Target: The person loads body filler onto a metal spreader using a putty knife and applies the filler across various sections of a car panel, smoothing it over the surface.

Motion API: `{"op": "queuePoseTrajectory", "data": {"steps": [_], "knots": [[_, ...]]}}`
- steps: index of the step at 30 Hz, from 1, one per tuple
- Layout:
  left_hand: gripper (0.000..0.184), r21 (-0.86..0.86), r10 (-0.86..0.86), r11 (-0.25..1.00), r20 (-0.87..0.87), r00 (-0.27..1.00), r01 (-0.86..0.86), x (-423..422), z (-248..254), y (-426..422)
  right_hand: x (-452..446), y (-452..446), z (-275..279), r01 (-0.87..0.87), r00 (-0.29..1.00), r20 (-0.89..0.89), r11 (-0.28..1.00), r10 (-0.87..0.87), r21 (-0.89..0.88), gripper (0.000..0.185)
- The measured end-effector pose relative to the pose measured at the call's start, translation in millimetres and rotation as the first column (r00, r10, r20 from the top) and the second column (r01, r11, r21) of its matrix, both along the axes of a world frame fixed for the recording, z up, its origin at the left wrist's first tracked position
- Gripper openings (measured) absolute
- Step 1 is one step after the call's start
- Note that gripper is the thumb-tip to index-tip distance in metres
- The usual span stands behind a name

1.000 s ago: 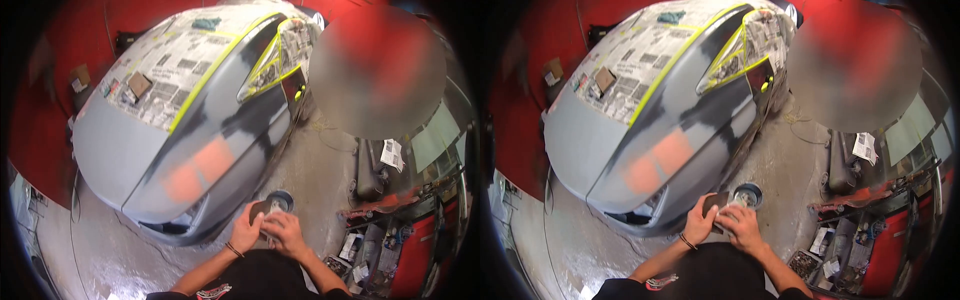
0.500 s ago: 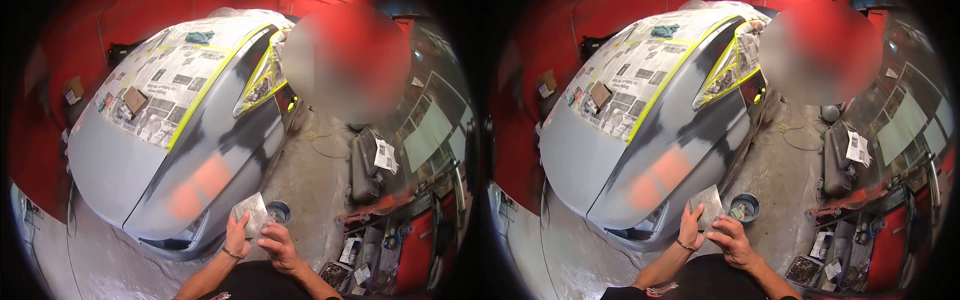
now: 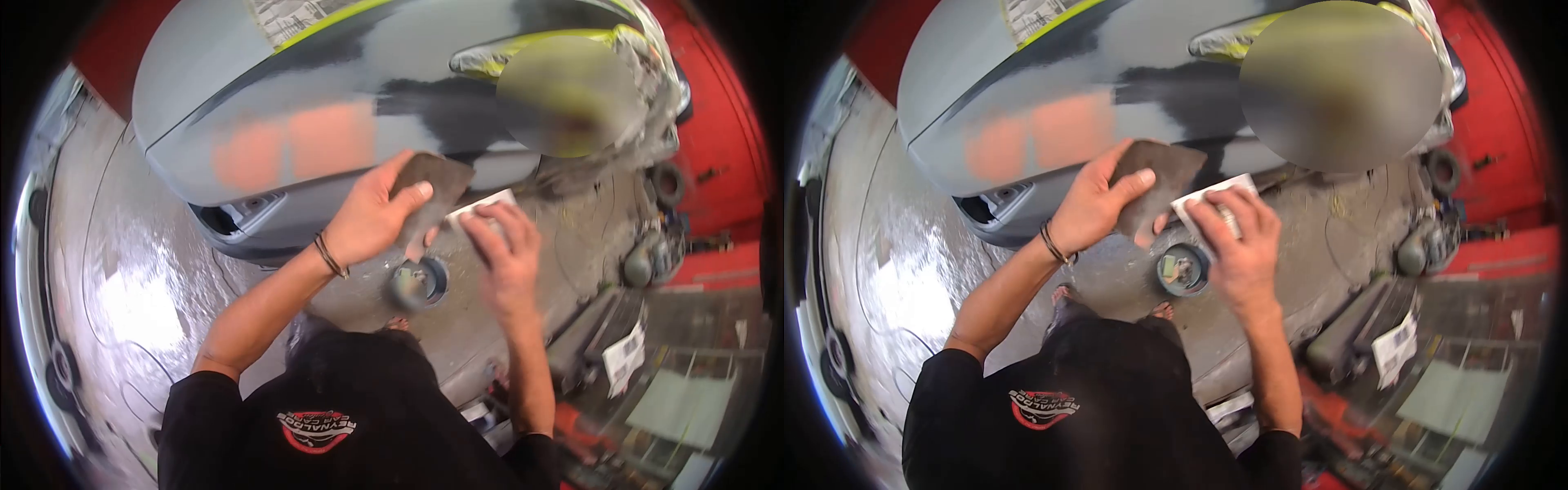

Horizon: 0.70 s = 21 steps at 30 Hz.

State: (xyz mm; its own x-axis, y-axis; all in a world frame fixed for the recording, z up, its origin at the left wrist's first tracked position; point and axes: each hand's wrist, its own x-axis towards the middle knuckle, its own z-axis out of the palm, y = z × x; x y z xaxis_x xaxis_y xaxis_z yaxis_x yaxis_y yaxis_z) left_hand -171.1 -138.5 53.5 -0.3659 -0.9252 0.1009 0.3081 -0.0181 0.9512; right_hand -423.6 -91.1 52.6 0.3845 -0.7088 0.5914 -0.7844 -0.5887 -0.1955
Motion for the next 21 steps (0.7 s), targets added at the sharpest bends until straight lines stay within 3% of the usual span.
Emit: {"op": "queuePoseTrajectory", "data": {"steps": [1, 2, 4, 5, 6, 8, 9, 10, 12, 13, 14, 16, 17, 19, 21], "knots": [[0.032, -0.060, 0.099, 0.994, 0.110, 0.989, -0.093, -12, 7, 6, 1, -9, 0, -0.082, 0.996, -0.031, 0.997, 0.081, -0.004, 0.059], [0.031, -0.121, 0.202, 0.976, 0.219, 0.955, -0.179, -23, 15, 11, 3, -8, 6, -0.120, 0.978, -0.170, 0.993, 0.119, 0.003, 0.045], [0.040, -0.298, 0.460, 0.876, 0.278, 0.843, -0.379, -32, 22, 17, 3, -16, -6, -0.235, 0.966, -0.105, 0.972, 0.235, 0.011, 0.057], [0.038, -0.379, 0.622, 0.758, 0.176, 0.763, -0.531, -31, 28, 15, 0, -24, -2, -0.281, 0.954, -0.099, 0.959, 0.284, 0.046, 0.058], [0.038, -0.349, 0.710, 0.674, 0.064, 0.701, -0.651, -24, 33, 15, -3, -31, 0, -0.318, 0.941, -0.092, 0.944, 0.326, 0.085, 0.059], [0.039, -0.180, 0.814, 0.534, -0.153, 0.560, -0.826, -4, 44, 17, -12, -51, -14, -0.388, 0.918, 0.184, 0.894, 0.352, 0.223, 0.061], [0.039, -0.162, 0.779, 0.583, -0.168, 0.605, -0.796, 6, 53, 24, -15, -63, -19, -0.430, 0.886, 0.312, 0.858, 0.342, 0.281, 0.062], [0.038, -0.145, 0.741, 0.631, -0.181, 0.647, -0.762, 14, 60, 31, -18, -67, -17, -0.529, 0.758, 0.626, 0.735, 0.184, 0.424, 0.053], [0.038, -0.144, 0.602, 0.797, 0.110, 0.791, -0.587, 29, 66, 34, -23, -87, -16, -0.562, 0.511, 0.849, 0.693, -0.138, 0.451, 0.041], [0.038, -0.114, 0.491, 0.871, 0.249, 0.835, -0.478, 33, 63, 32, -26, -96, -5, -0.653, 0.311, 0.918, 0.647, -0.245, 0.394, 0.036], [0.027, -0.171, 0.453, 0.891, 0.321, 0.832, -0.420, 29, 59, 22, -29, -107, 10, -0.644, 0.251, 0.918, 0.655, -0.307, 0.395, 0.037], [0.023, -0.570, 0.479, 0.807, 0.481, 0.734, -0.153, 28, 39, -12, -38, -126, 38, -0.617, 0.139, 0.897, 0.672, -0.419, 0.409, 0.039], [0.019, -0.598, 0.473, 0.794, 0.491, 0.732, -0.112, 28, 41, -27, -42, -136, 45, -0.548, 0.218, 0.914, 0.732, -0.342, 0.405, 0.039], [0.017, -0.659, 0.532, 0.752, 0.591, 0.606, -0.017, 38, 56, -52, -46, -164, 58, -0.424, 0.390, 0.901, 0.832, -0.189, 0.358, 0.040], [0.016, -0.667, 0.574, 0.745, 0.646, 0.504, 0.007, 45, 69, -71, -48, -196, 71, -0.268, 0.778, 0.622, 0.941, 0.086, 0.205, 0.042]]}}
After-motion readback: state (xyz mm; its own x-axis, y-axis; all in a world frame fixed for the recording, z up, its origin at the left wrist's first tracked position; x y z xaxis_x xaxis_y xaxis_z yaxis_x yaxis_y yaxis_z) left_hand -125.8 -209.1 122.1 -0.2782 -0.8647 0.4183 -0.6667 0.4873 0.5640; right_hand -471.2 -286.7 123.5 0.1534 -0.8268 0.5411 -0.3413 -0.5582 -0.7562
